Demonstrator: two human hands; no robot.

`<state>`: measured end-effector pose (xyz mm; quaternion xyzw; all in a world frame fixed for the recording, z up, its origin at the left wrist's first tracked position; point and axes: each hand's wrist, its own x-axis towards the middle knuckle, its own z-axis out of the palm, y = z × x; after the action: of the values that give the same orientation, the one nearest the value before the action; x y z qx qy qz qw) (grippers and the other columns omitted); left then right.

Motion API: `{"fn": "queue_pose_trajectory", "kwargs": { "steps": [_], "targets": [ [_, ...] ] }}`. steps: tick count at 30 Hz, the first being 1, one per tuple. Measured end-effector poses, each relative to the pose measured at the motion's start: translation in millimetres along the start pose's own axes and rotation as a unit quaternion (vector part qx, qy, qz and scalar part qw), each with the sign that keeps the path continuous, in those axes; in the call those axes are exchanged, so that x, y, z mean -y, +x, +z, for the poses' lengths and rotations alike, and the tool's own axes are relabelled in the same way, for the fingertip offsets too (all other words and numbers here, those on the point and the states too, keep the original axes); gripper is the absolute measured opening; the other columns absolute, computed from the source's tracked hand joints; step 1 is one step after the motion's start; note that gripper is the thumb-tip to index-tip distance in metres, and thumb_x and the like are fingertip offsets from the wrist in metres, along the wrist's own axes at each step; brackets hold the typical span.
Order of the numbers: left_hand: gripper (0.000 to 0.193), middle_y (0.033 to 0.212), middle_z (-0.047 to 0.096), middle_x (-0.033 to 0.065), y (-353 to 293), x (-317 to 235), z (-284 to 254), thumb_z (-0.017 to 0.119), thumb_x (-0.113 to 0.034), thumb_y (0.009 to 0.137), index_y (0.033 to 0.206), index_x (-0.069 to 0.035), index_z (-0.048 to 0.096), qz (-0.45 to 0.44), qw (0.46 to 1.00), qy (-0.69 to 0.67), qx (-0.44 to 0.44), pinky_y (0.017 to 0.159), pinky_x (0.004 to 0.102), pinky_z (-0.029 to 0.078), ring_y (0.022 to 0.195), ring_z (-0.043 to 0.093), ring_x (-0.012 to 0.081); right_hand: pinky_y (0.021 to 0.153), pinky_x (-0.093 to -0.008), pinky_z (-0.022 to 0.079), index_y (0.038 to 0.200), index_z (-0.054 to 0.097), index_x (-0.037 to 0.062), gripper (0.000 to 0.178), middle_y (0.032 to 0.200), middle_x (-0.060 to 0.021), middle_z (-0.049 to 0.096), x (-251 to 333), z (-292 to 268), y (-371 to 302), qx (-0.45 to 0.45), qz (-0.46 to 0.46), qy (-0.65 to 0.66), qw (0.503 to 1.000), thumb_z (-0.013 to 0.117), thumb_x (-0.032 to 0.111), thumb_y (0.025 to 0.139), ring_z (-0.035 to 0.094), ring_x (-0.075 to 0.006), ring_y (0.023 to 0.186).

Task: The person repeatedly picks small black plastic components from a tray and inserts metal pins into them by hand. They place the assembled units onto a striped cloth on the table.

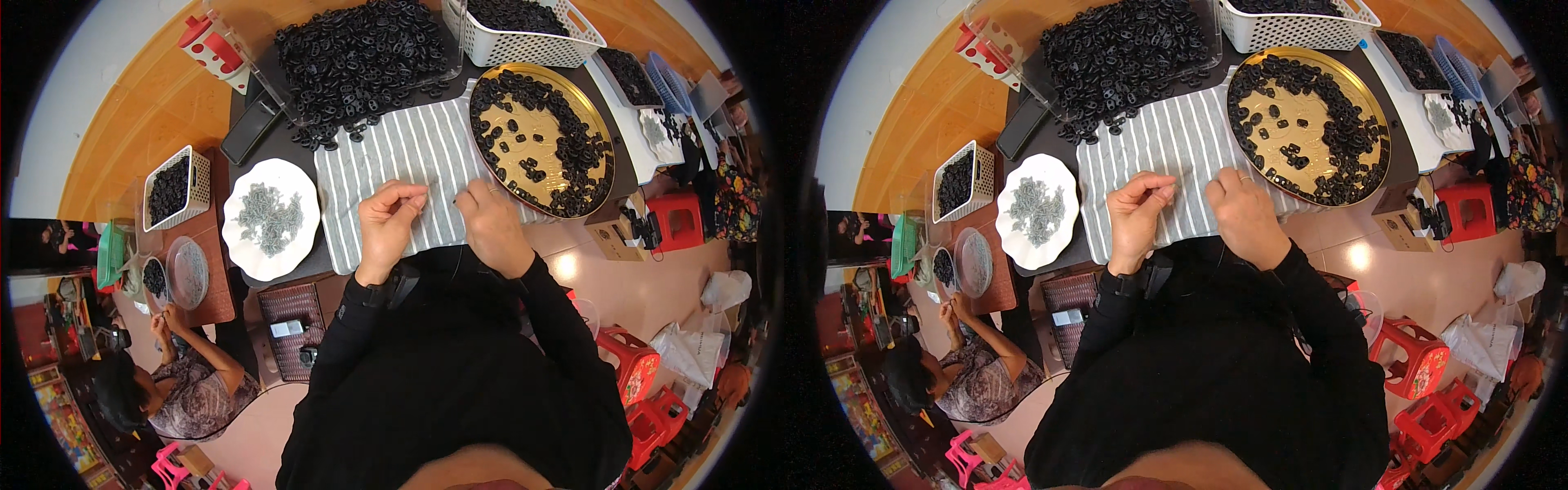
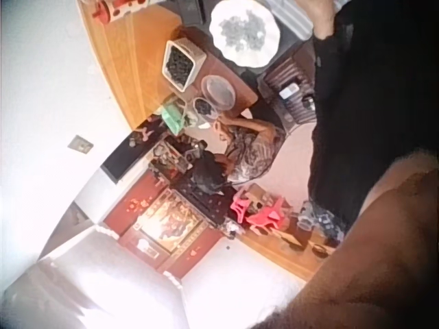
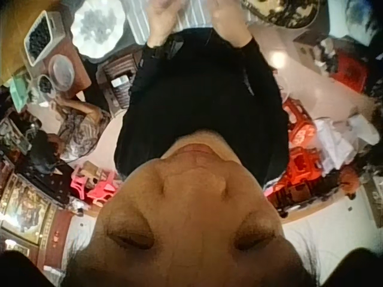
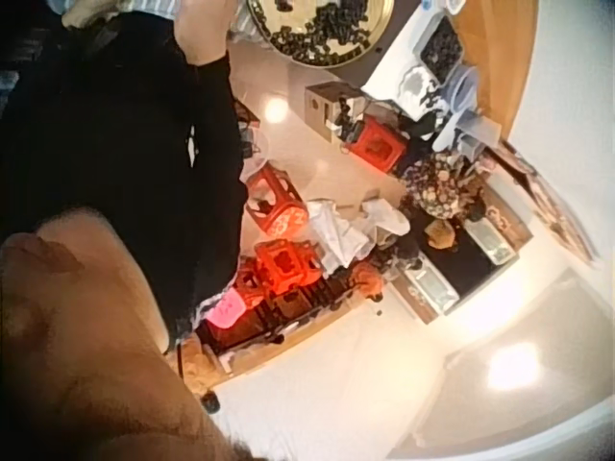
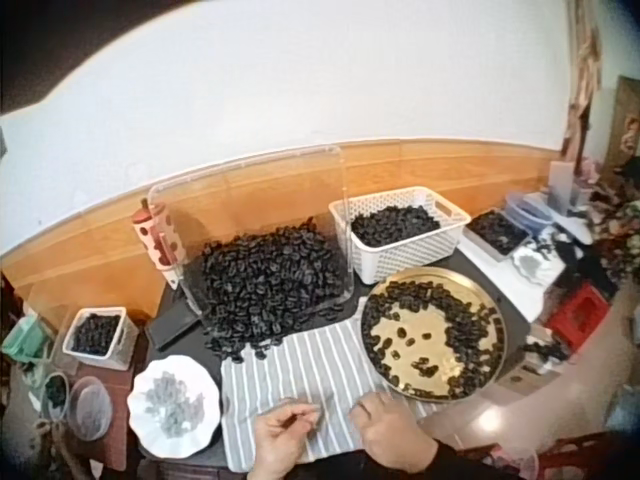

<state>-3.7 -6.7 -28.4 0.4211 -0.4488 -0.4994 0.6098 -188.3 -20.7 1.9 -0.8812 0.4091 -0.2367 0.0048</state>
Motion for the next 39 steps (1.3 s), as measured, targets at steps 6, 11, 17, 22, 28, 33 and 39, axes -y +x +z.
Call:
{"fn": "queue_pose_trajectory", "kwargs": {
  "steps": [6, 11, 17, 22, 28, 33, 39],
  "targets": [
    [0.020, 0.090, 0.066, 0.0047, 1, -2, -6, 0.059, 0.007, 0.088, 0.106, 0.003, 0.068, -0.047, 0.997, -0.053, 0.027, 0.072, 0.0227, 0.047, 0.078, 0.058, 0.0100, 0.062, -0.0329, 0.048, 0.085, 0.057, -0.0011, 0.006, 0.080, -0.0095, 0.056, -2, 9, 4, -0.058, 0.040, 0.230, 0.971, 0.059, -0.003, 0.080, 0.059, -0.0243, 0.072],
    [0.029, 0.090, 0.065, 0.0025, -1, -2, -4, 0.062, 0.009, 0.087, 0.114, 0.001, 0.066, -0.037, 0.995, -0.090, 0.034, 0.070, 0.0209, 0.047, 0.078, 0.057, 0.0071, 0.064, -0.0218, 0.046, 0.094, 0.060, -0.0016, 0.006, 0.079, -0.0008, 0.059, 19, 25, 7, -0.061, 0.272, 0.598, 0.752, 0.058, 0.003, 0.092, 0.055, -0.0065, 0.071],
    [0.029, 0.090, 0.065, 0.0016, -4, -2, -3, 0.063, 0.009, 0.086, 0.114, 0.001, 0.066, -0.040, 0.997, -0.070, 0.020, 0.070, 0.0202, 0.047, 0.077, 0.056, 0.0062, 0.062, -0.0210, 0.045, 0.094, 0.060, -0.0018, 0.006, 0.076, 0.0002, 0.058, 23, 33, 8, -0.095, 0.253, 0.567, 0.778, 0.057, 0.003, 0.093, 0.053, -0.0046, 0.069],
    [0.027, 0.089, 0.067, 0.0028, -4, 0, -3, 0.064, 0.007, 0.087, 0.113, 0.003, 0.065, -0.036, 0.997, -0.064, 0.021, 0.071, 0.0203, 0.048, 0.076, 0.057, 0.0071, 0.061, -0.0214, 0.044, 0.092, 0.060, -0.0019, 0.004, 0.075, -0.0002, 0.058, 25, 29, 8, -0.086, 0.241, 0.547, 0.797, 0.057, 0.002, 0.093, 0.053, -0.0050, 0.068],
    [0.027, 0.087, 0.064, 0.0010, -3, -4, -1, 0.062, 0.009, 0.086, 0.112, 0.001, 0.067, -0.039, 0.998, -0.053, 0.022, 0.069, 0.0199, 0.046, 0.074, 0.055, 0.0057, 0.061, -0.0216, 0.043, 0.092, 0.060, -0.0018, 0.003, 0.075, -0.0008, 0.057, 26, 29, 8, -0.092, 0.239, 0.544, 0.799, 0.057, -0.001, 0.092, 0.052, -0.0055, 0.068],
    [0.026, 0.088, 0.064, 0.0015, -3, -4, -1, 0.062, 0.009, 0.086, 0.111, 0.002, 0.067, -0.046, 0.997, -0.060, 0.019, 0.069, 0.0201, 0.047, 0.074, 0.055, 0.0058, 0.060, -0.0218, 0.041, 0.092, 0.060, -0.0020, 0.003, 0.075, -0.0009, 0.056, 25, 33, 8, -0.099, 0.234, 0.537, 0.805, 0.057, -0.002, 0.091, 0.051, -0.0058, 0.068],
    [0.026, 0.086, 0.062, 0.0005, -5, -3, -1, 0.063, 0.010, 0.086, 0.110, 0.000, 0.068, -0.033, 0.998, -0.049, 0.015, 0.068, 0.0199, 0.046, 0.073, 0.055, 0.0059, 0.058, -0.0249, 0.040, 0.090, 0.059, -0.0021, 0.006, 0.075, -0.0056, 0.055, 25, 35, 6, -0.104, 0.202, 0.495, 0.839, 0.057, -0.006, 0.087, 0.051, -0.0105, 0.065]
  ]
}}
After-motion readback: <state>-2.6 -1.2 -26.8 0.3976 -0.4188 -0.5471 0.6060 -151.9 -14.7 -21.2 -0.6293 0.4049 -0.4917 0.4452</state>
